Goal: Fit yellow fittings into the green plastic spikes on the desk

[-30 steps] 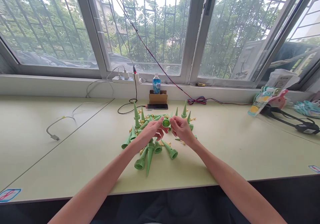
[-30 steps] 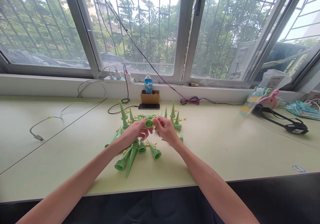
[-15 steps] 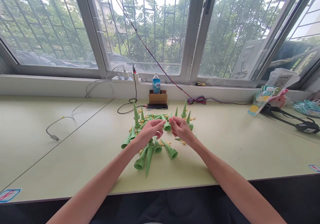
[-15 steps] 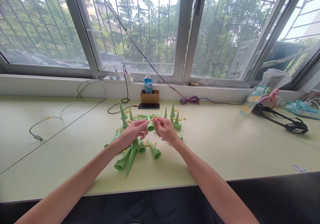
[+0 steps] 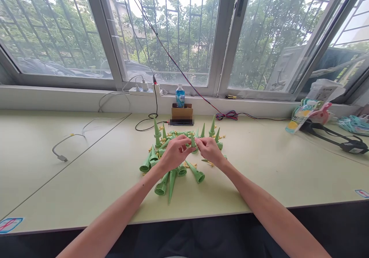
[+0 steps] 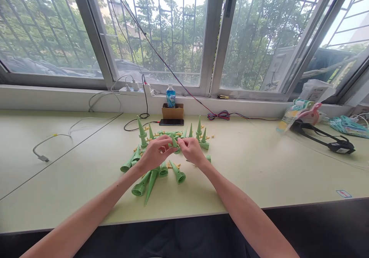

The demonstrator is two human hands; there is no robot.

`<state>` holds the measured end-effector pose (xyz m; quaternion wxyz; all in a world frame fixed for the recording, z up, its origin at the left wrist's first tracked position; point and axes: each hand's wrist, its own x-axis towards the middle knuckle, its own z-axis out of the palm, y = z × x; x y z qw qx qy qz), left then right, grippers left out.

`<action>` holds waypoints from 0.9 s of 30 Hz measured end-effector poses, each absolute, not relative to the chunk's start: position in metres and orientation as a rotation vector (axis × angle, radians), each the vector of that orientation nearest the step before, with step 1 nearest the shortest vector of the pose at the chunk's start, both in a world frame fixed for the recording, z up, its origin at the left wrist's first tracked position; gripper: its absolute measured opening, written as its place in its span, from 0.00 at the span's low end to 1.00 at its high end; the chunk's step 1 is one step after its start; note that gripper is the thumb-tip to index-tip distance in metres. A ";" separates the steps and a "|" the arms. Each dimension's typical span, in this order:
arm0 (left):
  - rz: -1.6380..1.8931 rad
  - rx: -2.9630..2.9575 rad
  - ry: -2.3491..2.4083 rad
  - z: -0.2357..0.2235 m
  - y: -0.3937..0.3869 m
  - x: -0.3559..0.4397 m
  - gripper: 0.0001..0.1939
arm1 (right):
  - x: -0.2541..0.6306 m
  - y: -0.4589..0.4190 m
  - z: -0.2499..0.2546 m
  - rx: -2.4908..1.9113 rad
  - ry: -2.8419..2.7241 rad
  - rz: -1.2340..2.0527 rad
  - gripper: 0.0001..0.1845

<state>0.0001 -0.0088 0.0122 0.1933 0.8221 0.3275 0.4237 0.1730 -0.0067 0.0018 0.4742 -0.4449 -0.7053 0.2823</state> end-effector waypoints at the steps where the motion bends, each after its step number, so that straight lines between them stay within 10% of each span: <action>1: 1.200 2.329 0.921 0.012 -0.008 0.000 0.11 | 0.173 -0.006 0.001 -1.091 -1.719 0.687 0.27; 27: 0.904 1.645 0.934 0.021 -0.011 0.000 0.28 | 0.170 -0.011 0.000 -0.892 -1.645 0.710 0.27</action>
